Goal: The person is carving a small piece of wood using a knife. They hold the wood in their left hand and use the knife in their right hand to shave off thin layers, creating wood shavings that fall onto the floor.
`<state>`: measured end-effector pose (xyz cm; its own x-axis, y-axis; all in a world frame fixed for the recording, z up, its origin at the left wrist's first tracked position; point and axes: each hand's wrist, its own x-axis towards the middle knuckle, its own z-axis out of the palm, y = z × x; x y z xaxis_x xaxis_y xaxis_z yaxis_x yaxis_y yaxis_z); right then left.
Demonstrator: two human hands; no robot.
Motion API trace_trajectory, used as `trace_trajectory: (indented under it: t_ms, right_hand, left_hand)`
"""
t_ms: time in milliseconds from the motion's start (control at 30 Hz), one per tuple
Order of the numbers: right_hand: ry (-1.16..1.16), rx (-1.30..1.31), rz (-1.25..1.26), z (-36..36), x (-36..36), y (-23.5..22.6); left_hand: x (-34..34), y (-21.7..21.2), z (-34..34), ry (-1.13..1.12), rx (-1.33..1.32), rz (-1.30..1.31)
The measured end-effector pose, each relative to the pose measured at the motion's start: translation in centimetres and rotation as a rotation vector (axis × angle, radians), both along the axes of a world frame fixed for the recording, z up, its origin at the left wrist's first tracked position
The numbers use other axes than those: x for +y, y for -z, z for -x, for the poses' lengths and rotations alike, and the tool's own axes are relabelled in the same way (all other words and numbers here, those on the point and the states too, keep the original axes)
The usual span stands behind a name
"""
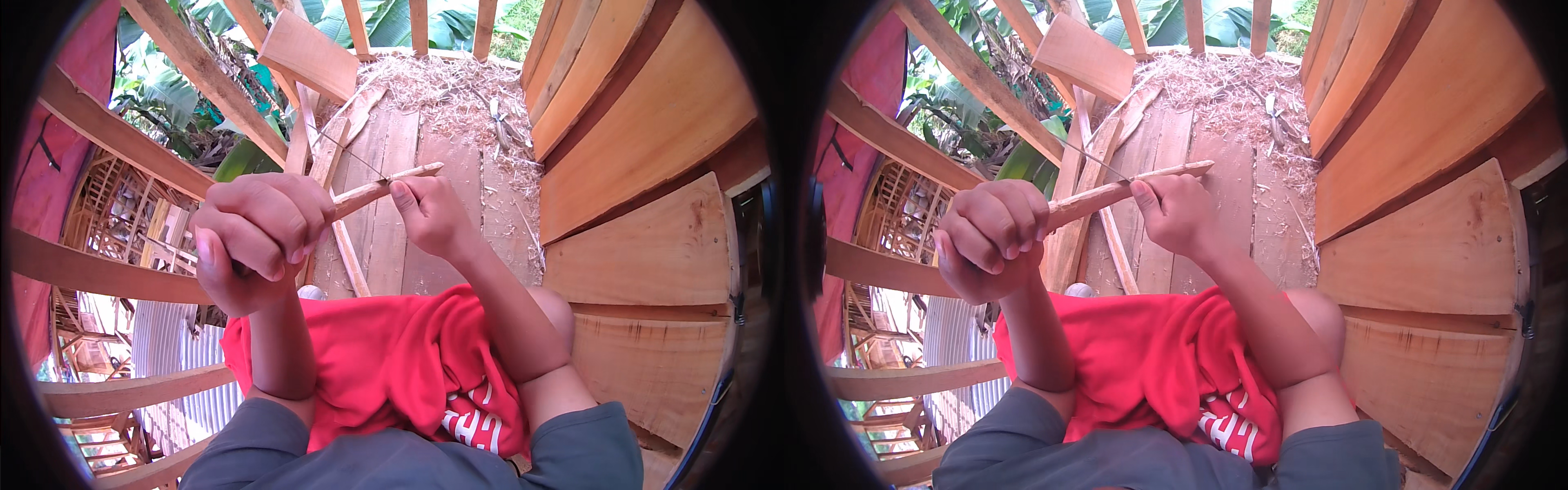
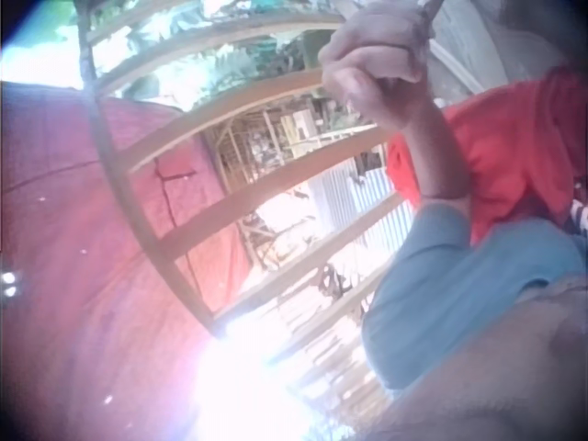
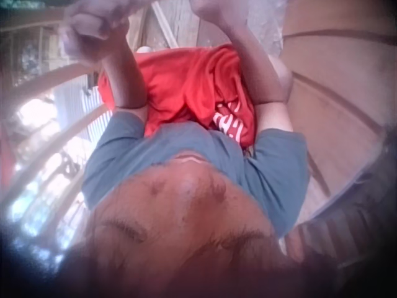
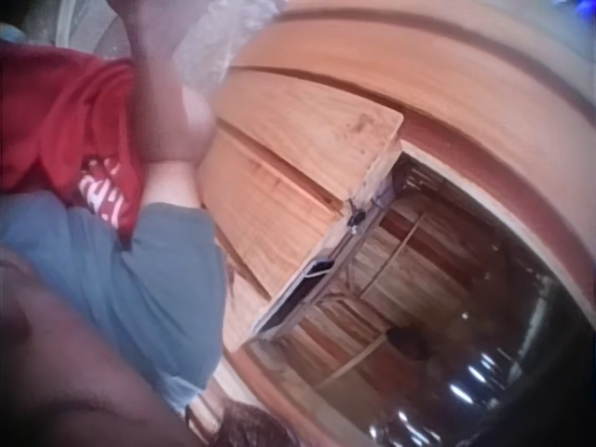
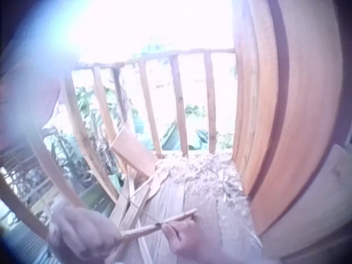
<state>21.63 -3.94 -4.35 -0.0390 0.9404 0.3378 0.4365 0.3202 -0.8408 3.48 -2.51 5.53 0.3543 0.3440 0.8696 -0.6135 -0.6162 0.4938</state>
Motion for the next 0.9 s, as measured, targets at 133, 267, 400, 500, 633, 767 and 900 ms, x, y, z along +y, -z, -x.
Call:
trace_trajectory:
  t_ms: [133,267,400,500,633,767,900]
  right_hand:
    - [0.023,-0.110,-0.043,1.3,-1.2,-0.3]
    - [0.061,-0.104,-0.003,0.9,-0.5,0.0]
    - [0.099,-0.112,0.066,1.3,-1.4,-0.4]
    - [0.168,-0.157,0.028,1.4,-0.8,0.1]
    - [0.108,-0.097,0.085,0.2,-0.2,0.4]
    - [0.024,-0.152,0.045,1.2,-1.9,-1.4]
    - [0.116,-0.173,0.069,0.5,-0.7,0.0]
  left_hand:
    - [0.6,0.7,0.8,0.028,-0.049,0.033]
    - [0.0,0.1,0.6,0.014,-0.059,0.027]
    - [0.2,0.2,0.1,0.008,-0.051,0.028]
    - [0.1,0.4,0.7,0.034,-0.046,0.050]
    - [-0.2,-0.1,0.1,-0.021,-0.058,0.044]
    - [-0.1,0.3,0.6,0.015,-0.022,0.032]
    - [0.1,0.2,0.4,0.008,-0.034,0.038]
